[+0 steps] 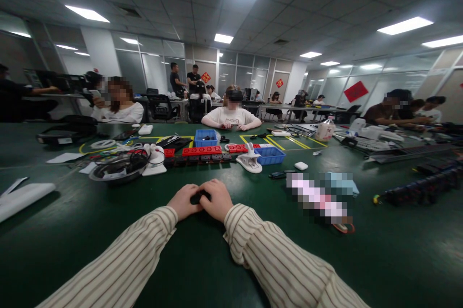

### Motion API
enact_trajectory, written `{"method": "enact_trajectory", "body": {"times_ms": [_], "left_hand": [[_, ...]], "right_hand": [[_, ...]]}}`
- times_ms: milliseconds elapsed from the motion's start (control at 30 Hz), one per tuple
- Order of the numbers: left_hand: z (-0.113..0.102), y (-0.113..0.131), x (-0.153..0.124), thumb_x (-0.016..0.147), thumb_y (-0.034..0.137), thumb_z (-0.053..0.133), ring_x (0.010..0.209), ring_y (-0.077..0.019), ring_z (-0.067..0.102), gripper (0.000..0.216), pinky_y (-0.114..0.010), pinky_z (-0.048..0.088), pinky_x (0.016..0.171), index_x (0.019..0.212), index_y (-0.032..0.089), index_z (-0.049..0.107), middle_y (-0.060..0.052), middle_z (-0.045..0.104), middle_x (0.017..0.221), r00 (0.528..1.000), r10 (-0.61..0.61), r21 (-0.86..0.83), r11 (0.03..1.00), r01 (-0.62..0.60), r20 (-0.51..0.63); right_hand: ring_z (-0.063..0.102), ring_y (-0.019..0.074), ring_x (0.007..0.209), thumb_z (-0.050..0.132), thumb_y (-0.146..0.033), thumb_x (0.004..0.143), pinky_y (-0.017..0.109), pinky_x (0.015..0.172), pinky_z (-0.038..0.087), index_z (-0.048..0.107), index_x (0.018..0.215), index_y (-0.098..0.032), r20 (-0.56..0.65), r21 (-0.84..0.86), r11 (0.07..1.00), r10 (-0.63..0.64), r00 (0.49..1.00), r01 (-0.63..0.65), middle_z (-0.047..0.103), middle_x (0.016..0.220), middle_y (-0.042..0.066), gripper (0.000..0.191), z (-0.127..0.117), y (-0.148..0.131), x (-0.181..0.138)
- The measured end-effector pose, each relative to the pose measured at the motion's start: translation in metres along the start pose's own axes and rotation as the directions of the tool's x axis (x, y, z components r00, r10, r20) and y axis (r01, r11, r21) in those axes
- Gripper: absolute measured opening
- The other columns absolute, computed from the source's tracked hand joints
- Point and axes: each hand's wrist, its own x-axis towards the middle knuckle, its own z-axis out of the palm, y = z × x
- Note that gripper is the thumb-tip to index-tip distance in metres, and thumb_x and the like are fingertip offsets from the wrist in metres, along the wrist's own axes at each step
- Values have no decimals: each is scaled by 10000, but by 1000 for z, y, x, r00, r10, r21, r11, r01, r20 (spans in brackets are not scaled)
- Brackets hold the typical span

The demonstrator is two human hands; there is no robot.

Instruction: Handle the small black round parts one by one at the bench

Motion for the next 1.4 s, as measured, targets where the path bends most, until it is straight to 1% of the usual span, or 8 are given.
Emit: {"method": "enact_trajectory", "body": {"times_ms": [233, 467, 600, 700, 967, 1100, 1233, 1400], "left_hand": [[2, 1, 0, 618, 274, 628, 1009, -278, 522, 437, -405, 394, 915, 1030, 154, 546, -104, 583, 1049, 999, -28, 6, 1000, 29, -31], [1, 3, 1, 644, 364, 630, 856, -254, 535, 262, -386, 424, 804, 804, 172, 553, -67, 577, 858, 999, -40, 38, 998, 42, -36], [1, 0, 3, 636, 319, 629, 822, -239, 545, 216, -352, 442, 762, 771, 162, 565, -60, 582, 822, 999, -38, 25, 999, 39, -34], [2, -4, 3, 616, 299, 645, 876, -232, 558, 254, -334, 443, 811, 829, 169, 594, -48, 605, 866, 999, -31, 4, 999, 32, -32], [3, -7, 1, 612, 280, 661, 1012, -248, 550, 375, -335, 407, 920, 968, 168, 612, -70, 622, 1037, 999, -37, -16, 999, 37, -12], [4, -4, 1, 604, 317, 671, 1014, -270, 532, 421, -378, 396, 916, 988, 179, 570, -85, 594, 1043, 998, -55, 4, 998, 55, -34], [3, -2, 1, 637, 356, 637, 890, -261, 544, 344, -380, 427, 816, 907, 161, 549, -77, 582, 911, 997, -65, 17, 998, 65, -44], [3, -3, 3, 663, 351, 606, 820, -238, 535, 222, -344, 435, 750, 782, 174, 547, -51, 569, 821, 997, -63, 16, 998, 64, -36]], "right_hand": [[471, 197, 1014, 563, -256, 764, 351, 903, 331, 486, 1159, -178, -25, 44, 999, -9, 1000, 10, 575, 1067, 64, 410, -1, -4, -1], [486, 190, 851, 608, -408, 753, 318, 763, 362, 550, 899, -175, -57, -50, 988, 141, 988, -143, 567, 862, 40, 282, 4, 3, 3], [479, 178, 860, 607, -346, 759, 302, 765, 358, 571, 873, -190, -34, -61, 993, 100, 994, -102, 561, 869, 32, 197, 6, 3, 3], [487, 171, 873, 586, -240, 758, 297, 787, 360, 594, 895, -199, -23, -42, 997, 61, 998, -62, 587, 879, 24, 143, 5, 1, 2], [514, 155, 900, 524, -111, 757, 288, 837, 363, 631, 914, -207, 7, 10, 1000, -29, 1000, 29, 646, 915, -1, 213, -1, -1, 1], [503, 168, 963, 541, -196, 794, 306, 882, 351, 590, 1016, -197, -13, 28, 999, -23, 1000, 23, 620, 1015, 19, 227, -2, -1, 0], [490, 207, 959, 580, -363, 785, 347, 845, 368, 496, 1138, -149, -73, 17, 996, 92, 993, -91, 576, 1038, 77, 421, 2, 0, 1], [475, 194, 870, 621, -419, 742, 332, 775, 373, 562, 958, -170, -75, -20, 983, 179, 981, -181, 550, 894, 49, 334, 8, 5, 2]]}}
